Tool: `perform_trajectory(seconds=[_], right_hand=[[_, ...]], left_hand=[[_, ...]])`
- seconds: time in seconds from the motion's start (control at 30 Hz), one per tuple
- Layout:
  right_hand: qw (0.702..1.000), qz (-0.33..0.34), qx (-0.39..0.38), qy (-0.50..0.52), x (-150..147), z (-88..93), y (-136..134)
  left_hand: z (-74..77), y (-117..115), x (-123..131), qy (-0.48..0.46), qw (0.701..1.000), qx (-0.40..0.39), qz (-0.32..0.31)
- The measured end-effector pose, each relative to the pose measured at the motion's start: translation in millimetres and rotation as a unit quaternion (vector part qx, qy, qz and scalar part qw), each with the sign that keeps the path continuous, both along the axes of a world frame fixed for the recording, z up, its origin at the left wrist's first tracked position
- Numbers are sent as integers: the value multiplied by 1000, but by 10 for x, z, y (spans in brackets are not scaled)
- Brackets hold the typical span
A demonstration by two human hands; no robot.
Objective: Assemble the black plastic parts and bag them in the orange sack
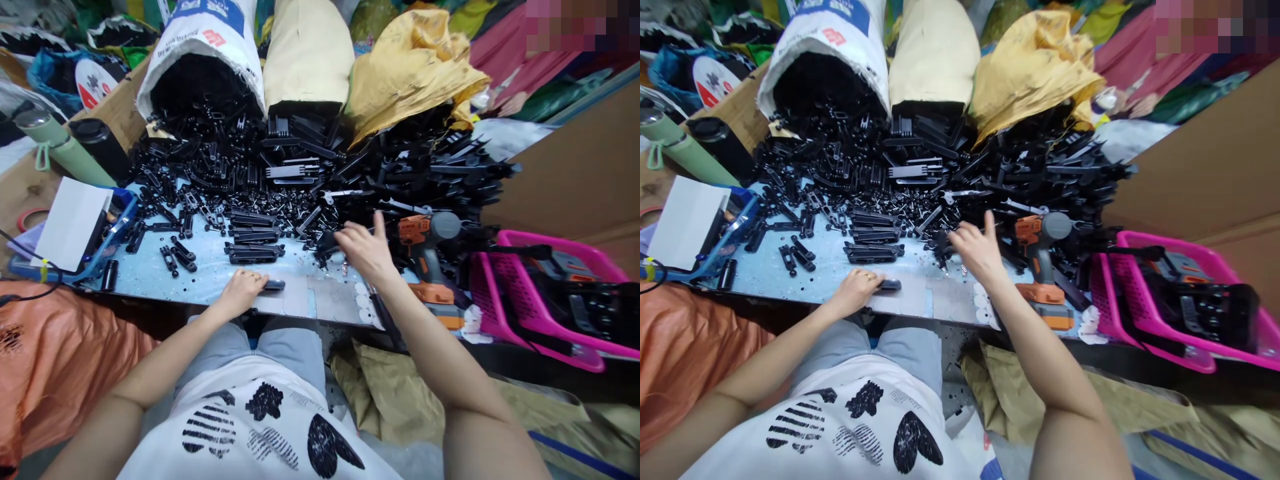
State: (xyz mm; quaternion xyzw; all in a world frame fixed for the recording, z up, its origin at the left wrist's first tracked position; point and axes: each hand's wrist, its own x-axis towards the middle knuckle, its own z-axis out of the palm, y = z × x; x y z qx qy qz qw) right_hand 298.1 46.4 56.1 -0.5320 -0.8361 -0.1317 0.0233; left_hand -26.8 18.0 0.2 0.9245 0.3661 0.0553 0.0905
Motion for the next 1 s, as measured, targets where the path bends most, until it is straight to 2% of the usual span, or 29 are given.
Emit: perform_trajectory(seconds=[0.1,0.17,0.3,0.4,0.5,0.7,0.87,1.0], right_hand=[[979,140,-149,18,-459,-63,-375],[962,172,-212,26,-692,-177,-561],[961,136,-239,40,-896,-413,-679],[967,96,-231,51,-943,-471,-676],[977,65,-196,50,-994,-423,-713],[985,76,-154,33,-1091,-214,-793],[978,107,-177,25,-1087,-69,-697],[964,115,-234,59,-1059,-91,-637]], left_hand=[[19,46,-36,-1,999,-28,36],[65,54,-3,-3,998,-59,19],[151,58,155,9,995,-100,-10],[168,70,217,4,995,-102,-10],[145,75,199,-13,995,-100,1],[105,63,126,-58,993,-96,20],[172,101,102,-64,991,-114,21],[225,227,108,-27,984,-173,-10]])
